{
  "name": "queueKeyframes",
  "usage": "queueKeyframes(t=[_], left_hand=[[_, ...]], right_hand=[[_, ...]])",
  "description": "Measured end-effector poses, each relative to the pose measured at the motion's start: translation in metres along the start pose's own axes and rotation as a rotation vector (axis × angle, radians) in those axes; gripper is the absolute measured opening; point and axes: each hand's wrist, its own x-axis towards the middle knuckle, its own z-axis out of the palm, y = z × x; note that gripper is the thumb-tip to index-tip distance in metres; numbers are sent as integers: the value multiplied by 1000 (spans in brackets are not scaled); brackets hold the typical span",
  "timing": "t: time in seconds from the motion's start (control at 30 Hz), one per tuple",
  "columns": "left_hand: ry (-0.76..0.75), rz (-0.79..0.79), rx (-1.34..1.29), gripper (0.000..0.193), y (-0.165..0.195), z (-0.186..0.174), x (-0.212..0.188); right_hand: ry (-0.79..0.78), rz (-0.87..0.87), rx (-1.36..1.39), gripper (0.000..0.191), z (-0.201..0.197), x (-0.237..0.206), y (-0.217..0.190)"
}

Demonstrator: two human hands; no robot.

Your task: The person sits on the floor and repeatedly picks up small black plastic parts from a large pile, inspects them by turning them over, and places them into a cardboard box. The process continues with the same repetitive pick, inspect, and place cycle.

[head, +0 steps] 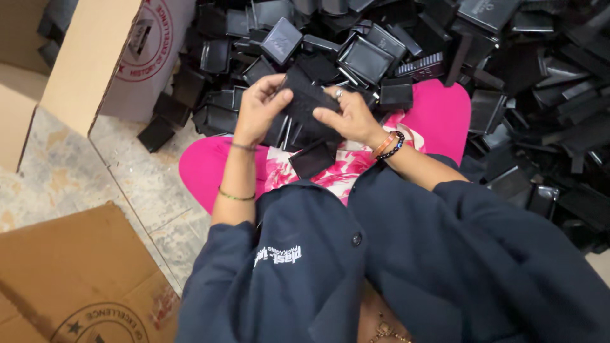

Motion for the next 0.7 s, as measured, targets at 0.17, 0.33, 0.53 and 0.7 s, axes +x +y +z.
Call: queueKeyframes(t=[0.17,0.33,0.53,0.7], left_hand=[[-40,-40,286,27,35,12,-16],[299,713,1203,22,127,-70,3],[861,529,1649,74,119,-158,68],[69,467,1432,55,-1,-46,59]], right_hand=[[-106,-61,207,43,6,-5,2],[193,-233,-618,48,-51,4,-5],[454,-340,-1204,25,-152,-14,17],[55,-397,-1545,18,-187,-29,40]])
